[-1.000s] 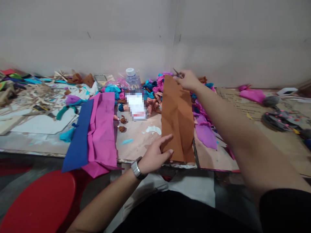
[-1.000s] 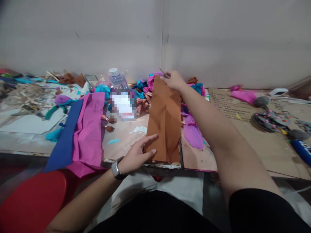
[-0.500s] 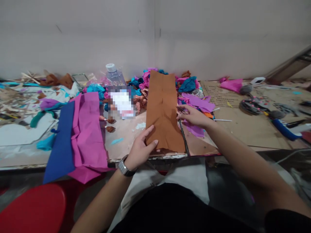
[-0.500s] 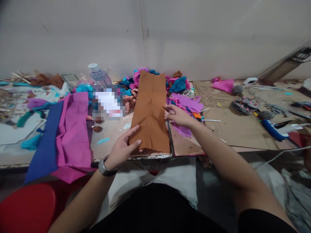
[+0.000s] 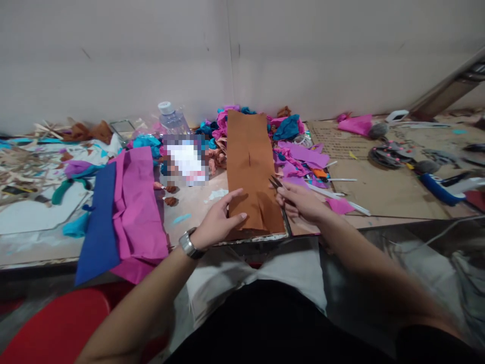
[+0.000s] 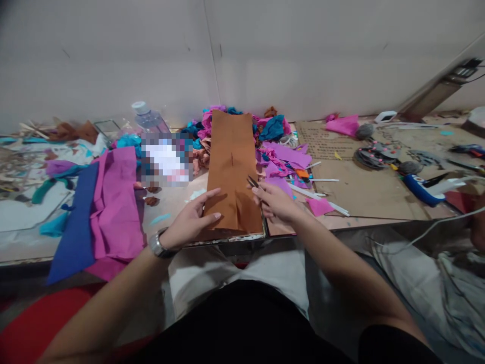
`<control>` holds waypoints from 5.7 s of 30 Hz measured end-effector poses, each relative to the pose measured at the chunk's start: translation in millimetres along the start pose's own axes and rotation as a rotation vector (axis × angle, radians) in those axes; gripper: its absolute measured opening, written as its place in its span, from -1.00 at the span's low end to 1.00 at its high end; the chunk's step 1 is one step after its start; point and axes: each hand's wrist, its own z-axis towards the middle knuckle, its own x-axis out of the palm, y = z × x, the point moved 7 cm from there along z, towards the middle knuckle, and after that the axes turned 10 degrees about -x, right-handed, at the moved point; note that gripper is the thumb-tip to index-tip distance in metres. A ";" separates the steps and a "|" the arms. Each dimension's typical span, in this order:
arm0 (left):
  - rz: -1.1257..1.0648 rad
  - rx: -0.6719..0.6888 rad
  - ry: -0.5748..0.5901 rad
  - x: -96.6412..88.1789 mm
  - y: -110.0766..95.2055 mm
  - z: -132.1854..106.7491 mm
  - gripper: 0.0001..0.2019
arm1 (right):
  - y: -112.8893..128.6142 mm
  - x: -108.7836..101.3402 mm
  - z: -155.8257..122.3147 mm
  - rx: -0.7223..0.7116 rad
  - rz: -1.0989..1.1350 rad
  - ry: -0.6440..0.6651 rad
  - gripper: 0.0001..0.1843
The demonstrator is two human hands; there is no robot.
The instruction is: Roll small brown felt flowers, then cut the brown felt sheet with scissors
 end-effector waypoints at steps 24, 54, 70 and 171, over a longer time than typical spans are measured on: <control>0.356 0.020 0.502 -20.0 -13.0 65.3 -0.63 | -90.5 134.8 -144.9 0.192 0.907 -0.153 -0.57; 0.298 0.030 0.466 -22.8 -15.4 61.3 -0.67 | -90.9 135.2 -123.0 0.249 0.934 -0.124 -0.61; 0.350 -0.029 0.459 -23.4 -12.5 62.2 -0.65 | -93.1 136.6 -120.9 0.260 1.008 -0.114 -0.70; 0.352 -0.027 0.506 -20.9 -13.9 59.4 -0.61 | -97.9 139.7 -117.2 0.246 1.016 -0.103 -0.73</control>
